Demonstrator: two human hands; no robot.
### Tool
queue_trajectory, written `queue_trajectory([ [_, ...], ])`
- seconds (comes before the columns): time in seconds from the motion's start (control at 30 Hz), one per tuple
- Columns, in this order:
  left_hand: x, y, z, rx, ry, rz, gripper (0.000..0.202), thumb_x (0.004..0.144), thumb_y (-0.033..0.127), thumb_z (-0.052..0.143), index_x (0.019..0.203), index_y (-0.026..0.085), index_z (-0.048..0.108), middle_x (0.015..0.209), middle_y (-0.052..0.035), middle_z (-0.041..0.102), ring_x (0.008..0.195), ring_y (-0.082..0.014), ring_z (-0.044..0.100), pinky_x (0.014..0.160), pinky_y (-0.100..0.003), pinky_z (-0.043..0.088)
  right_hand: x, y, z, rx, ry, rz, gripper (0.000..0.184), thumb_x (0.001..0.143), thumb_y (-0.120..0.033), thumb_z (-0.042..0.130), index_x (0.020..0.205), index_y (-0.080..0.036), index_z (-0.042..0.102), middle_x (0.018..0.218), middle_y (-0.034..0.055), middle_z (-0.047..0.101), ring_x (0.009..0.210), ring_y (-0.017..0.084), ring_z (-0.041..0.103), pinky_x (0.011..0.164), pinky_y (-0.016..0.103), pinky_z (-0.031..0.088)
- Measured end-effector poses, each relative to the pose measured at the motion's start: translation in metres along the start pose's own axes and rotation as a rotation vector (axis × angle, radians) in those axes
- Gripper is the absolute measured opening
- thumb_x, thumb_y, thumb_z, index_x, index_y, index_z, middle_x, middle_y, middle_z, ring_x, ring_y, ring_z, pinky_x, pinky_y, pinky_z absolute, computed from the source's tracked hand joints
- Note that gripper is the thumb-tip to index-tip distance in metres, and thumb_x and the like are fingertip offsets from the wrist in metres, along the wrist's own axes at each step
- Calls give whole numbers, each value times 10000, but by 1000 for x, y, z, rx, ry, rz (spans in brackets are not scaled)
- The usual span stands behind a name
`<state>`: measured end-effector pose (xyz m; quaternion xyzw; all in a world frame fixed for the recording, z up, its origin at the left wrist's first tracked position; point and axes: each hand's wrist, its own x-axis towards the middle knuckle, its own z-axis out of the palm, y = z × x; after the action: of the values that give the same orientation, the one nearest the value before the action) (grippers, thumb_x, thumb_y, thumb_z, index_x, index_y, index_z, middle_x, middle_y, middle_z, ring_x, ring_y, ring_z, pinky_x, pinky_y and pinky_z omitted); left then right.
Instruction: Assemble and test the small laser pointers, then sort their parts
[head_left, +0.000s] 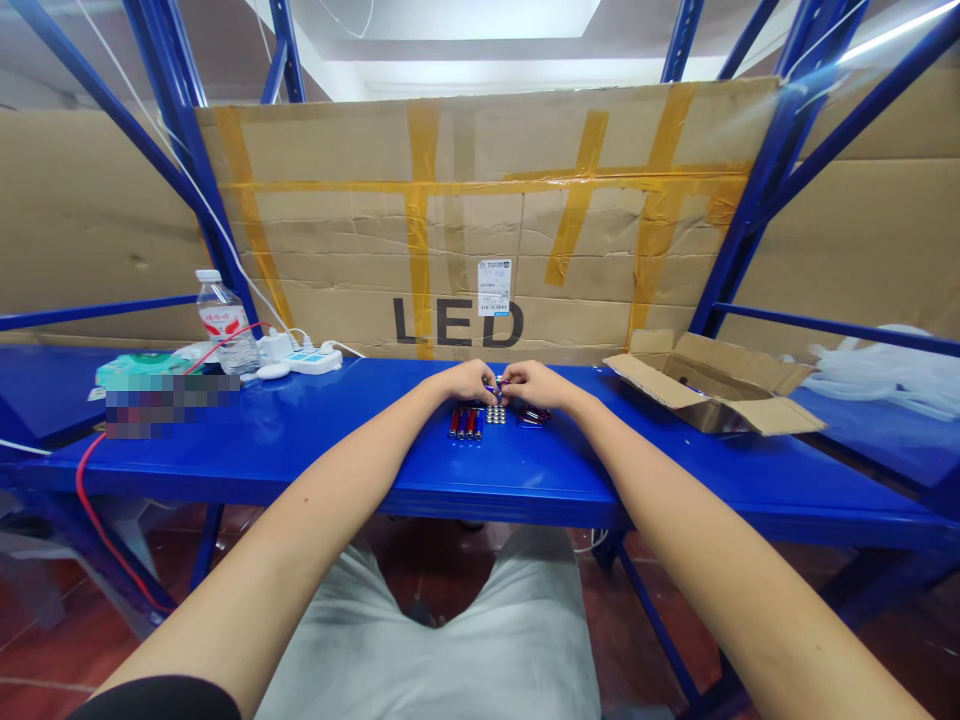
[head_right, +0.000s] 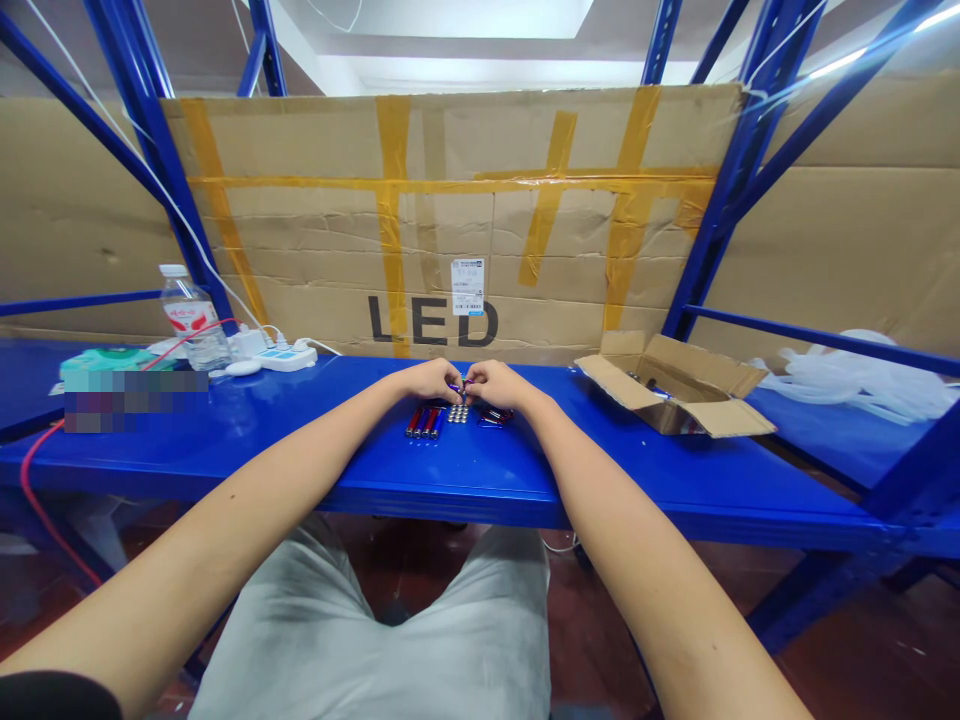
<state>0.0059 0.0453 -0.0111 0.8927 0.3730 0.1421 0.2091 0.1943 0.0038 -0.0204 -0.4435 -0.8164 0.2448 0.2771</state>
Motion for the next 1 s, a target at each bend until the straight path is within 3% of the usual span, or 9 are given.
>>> queue_trajectory([
  [0.4,-1,2,-2,-15,-10,-8,238,604,303,733,771,136,706,649,12,632,643,-133,548,615,-252,377,0,-2,-2,11,5,-2,75,858,-211,587,818,-156,619,767,46,752,685,145,669,619,220,475],
  [0.57,-6,3,-12,-16,130,-97,407,628,377,752,949,145,659,778,-11,659,719,-153,572,635,-246,402,1,0,-5,0,88,-17,58,846,-188,584,807,-158,613,754,53,754,713,156,676,666,238,487],
  [0.63,-11,1,-17,-6,174,-164,360,690,347,699,983,149,632,828,-25,676,738,-155,577,636,-241,413,1,2,-5,-23,96,-18,51,845,-173,579,810,-163,615,774,53,760,750,160,685,703,246,493],
  [0.8,-30,-12,-26,110,130,-218,110,726,161,587,817,147,647,861,-54,700,769,-150,594,672,-225,419,1,4,-3,-63,67,23,59,861,-180,582,805,-176,600,811,50,766,767,159,694,707,241,497],
  [1.0,-56,-21,-32,137,62,-311,71,638,165,655,703,151,680,793,-49,719,721,-155,602,657,-226,420,1,7,-5,-84,83,26,54,859,-180,591,806,-178,600,803,47,764,754,160,694,722,244,495],
])
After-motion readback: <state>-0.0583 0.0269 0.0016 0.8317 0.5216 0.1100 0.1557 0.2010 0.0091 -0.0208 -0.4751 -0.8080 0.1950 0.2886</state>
